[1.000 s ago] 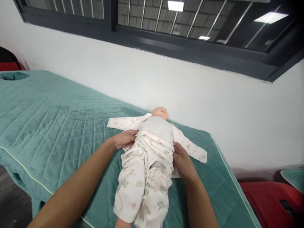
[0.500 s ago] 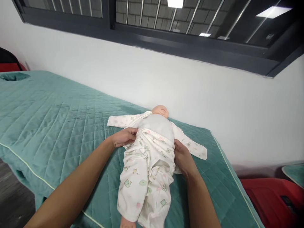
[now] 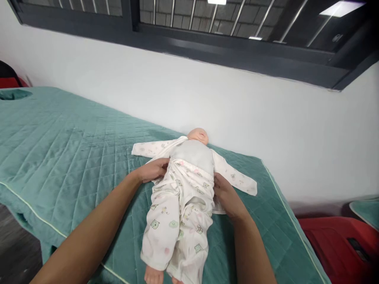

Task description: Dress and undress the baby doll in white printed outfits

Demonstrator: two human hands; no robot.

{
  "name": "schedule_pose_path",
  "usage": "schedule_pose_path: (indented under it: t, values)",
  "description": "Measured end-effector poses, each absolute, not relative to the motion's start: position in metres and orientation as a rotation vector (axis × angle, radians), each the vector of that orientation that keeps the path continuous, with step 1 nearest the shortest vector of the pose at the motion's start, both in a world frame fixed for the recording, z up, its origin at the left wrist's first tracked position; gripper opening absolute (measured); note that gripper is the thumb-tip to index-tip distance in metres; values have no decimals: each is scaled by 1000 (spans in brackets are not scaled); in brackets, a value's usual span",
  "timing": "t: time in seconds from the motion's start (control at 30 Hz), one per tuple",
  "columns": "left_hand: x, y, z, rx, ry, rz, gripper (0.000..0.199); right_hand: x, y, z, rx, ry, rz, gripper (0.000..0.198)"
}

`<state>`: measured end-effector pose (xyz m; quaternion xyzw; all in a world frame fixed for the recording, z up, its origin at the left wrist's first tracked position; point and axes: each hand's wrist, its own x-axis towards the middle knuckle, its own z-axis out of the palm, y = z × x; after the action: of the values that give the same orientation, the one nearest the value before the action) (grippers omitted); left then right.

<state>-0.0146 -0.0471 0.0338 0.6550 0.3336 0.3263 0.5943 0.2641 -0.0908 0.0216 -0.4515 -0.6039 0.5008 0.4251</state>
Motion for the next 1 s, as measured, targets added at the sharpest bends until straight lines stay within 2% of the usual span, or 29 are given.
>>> schedule_pose_path:
  t: [0.33, 0.53, 0.7, 1.0]
  values:
    - [-14, -49, 39, 1634, 811, 743, 42, 260, -92, 23, -1233, -1442, 1295, 38]
    - [-9, -53, 41, 1549, 905, 799, 32, 254, -90, 23, -1357, -1555, 1016, 35]
    - [-4, -55, 44, 1375, 965, 798, 31, 255, -90, 21, -1420, -1589, 864, 38]
    - [-3, -54, 43, 1412, 977, 844, 31, 261, -88, 22, -1329, -1485, 996, 36]
